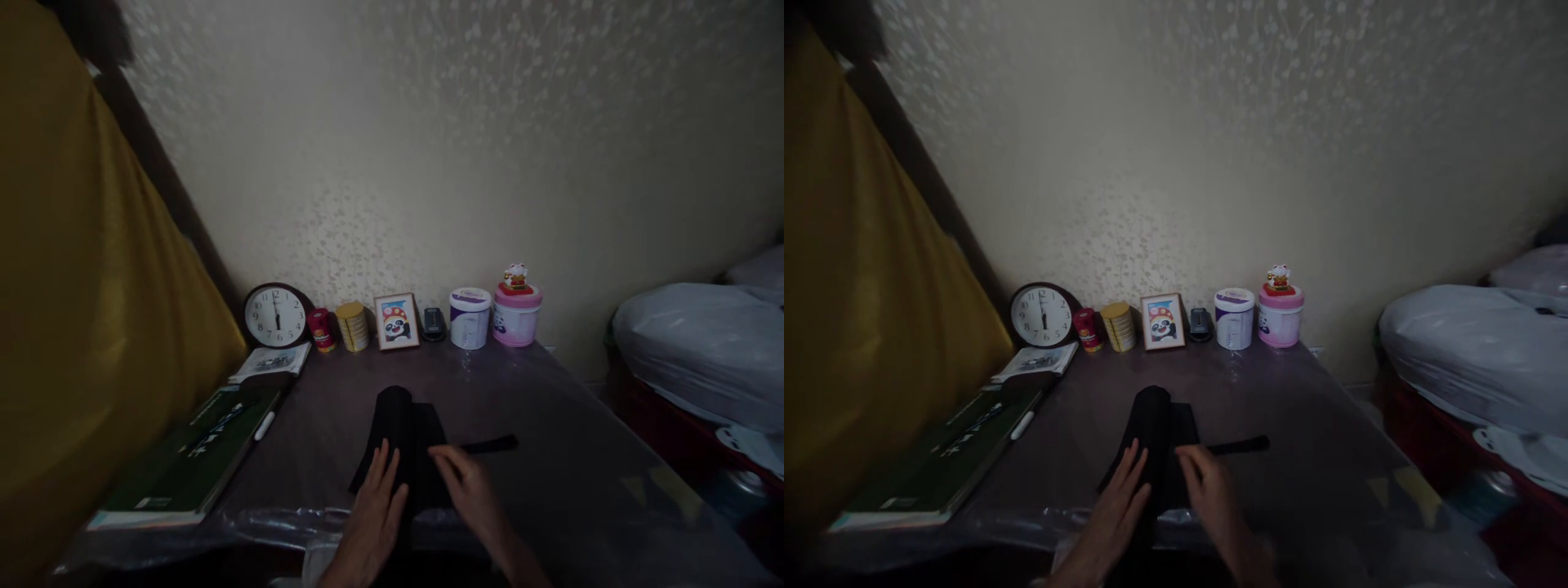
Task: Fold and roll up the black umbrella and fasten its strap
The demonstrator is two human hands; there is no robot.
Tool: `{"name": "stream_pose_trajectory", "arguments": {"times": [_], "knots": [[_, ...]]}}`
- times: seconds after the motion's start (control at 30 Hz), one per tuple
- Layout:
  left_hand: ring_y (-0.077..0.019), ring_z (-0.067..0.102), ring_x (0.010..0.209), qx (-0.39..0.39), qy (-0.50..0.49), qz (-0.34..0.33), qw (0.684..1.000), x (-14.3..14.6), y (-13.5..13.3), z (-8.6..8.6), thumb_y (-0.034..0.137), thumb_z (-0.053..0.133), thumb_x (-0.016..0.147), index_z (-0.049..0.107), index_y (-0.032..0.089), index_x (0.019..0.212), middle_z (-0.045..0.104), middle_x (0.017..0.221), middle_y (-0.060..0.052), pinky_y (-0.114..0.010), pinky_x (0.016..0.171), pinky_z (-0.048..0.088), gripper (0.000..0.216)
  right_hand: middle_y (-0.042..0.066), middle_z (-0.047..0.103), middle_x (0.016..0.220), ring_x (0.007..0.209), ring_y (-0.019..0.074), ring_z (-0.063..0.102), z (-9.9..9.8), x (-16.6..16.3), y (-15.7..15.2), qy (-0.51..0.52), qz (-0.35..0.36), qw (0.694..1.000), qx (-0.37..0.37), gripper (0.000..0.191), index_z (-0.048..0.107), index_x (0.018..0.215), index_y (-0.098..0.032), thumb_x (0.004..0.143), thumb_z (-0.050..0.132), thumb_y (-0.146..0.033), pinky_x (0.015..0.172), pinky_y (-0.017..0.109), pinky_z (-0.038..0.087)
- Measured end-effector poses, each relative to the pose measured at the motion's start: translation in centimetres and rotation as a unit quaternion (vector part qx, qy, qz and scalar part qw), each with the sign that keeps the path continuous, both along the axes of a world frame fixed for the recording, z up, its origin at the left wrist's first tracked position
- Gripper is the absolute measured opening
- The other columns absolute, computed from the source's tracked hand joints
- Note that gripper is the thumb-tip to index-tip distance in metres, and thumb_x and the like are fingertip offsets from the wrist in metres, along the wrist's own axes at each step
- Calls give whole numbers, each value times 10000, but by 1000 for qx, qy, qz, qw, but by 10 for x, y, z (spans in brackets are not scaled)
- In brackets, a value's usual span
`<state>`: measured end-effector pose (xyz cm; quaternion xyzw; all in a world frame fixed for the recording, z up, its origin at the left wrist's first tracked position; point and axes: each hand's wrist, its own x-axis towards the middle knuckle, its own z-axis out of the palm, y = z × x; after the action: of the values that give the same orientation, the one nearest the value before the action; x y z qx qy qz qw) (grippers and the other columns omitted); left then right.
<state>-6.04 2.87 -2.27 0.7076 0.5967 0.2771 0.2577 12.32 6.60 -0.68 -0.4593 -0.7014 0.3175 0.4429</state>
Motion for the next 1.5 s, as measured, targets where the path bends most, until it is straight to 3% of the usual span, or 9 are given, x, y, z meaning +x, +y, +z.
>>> {"name": "stream_pose_trajectory", "arguments": {"times": [0.07, 0.2, 0.37, 0.57, 0.7, 0.9, 1.03, 1.2, 1.5], "knots": [[-172, 35, 1369, 22, 48, 13, 999, 5, -4, -5, 398, 314, 874, 156, 197, 1390, 28, 1498, -33, -403, 1112, 178, 576, 71, 678, 958, 923, 219, 614, -15, 14, 19, -10, -87, 996, -10, 280, 629, 936, -215, 817, 418, -356, 838, 352, 466], [-180, 0, 1371, 23, 88, 22, 996, 11, -11, -6, 275, 439, 789, 88, 137, 1400, -23, 1498, -51, -371, 1113, 180, 718, 99, 677, 954, 913, 237, 625, -36, 24, 39, -37, -111, 993, -28, 311, 624, 925, -185, 778, 409, -356, 825, 369, 482], [-174, 79, 1370, -18, 104, 57, 993, 13, -14, -1, 89, 432, 667, 93, 131, 1399, 4, 1501, -56, -317, 1099, 209, 808, 80, 653, 1007, 975, 209, 586, -24, 5, 33, -80, -86, 992, 52, 276, 618, 972, -210, 828, 388, -264, 906, 384, 430], [-185, 204, 1346, -26, 126, 82, 988, 10, -13, 3, 105, 412, 668, 127, 128, 1395, 119, 1490, -78, -329, 1077, 236, 781, 52, 647, 1052, 1064, 203, 531, -11, -7, 24, -218, 53, 971, 78, 250, 658, 897, -216, 851, 415, -174, 936, 369, 402], [-173, 203, 1346, -39, 131, 94, 986, 6, -13, 7, 131, 366, 707, 124, 77, 1389, 218, 1464, -95, -359, 1094, 195, 727, 67, 658, 1003, 985, 206, 566, -9, -4, 25, -282, 20, 957, 64, 273, 662, 866, -190, 861, 393, -141, 888, 365, 426], [-176, 236, 1334, -22, 135, 102, 985, 6, -13, 4, 139, 344, 723, 153, 66, 1384, 246, 1454, -101, -359, 1086, 220, 692, 44, 589, 1185, 1146, 191, 476, -15, -18, 38, -273, 81, 955, 89, 275, 622, 1046, -214, 860, 420, -191, 977, 340, 367], [-175, 229, 1337, -15, 134, 107, 985, 5, -14, -1, 133, 339, 725, 155, 74, 1385, 237, 1458, -100, -383, 1093, 200, 688, 112, 519, 1272, 1189, 236, 447, -24, -16, 63, -297, -27, 953, 57, 327, 590, 1112, -150, 852, 397, -193, 1003, 387, 335], [-177, 240, 1333, -16, 134, 112, 985, 5, -15, -4, 147, 327, 747, 132, 89, 1392, 226, 1462, -97, -391, 1088, 207, 676, 159, 602, 1132, 1075, 236, 550, -30, 2, 80, -220, -128, 967, -30, 357, 556, 1118, -94, 851, 366, -234, 924, 350, 411], [-192, 281, 1311, -15, 104, 125, 987, 7, -16, 2, 138, 346, 731, 162, 106, 1390, 253, 1456, -81, -366, 1071, 236, 685, 101, 682, 955, 911, 237, 633, -35, 9, 76, 62, -67, 984, -151, 347, 613, 936, -146, 746, 492, -409, 830, 362, 480]]}}
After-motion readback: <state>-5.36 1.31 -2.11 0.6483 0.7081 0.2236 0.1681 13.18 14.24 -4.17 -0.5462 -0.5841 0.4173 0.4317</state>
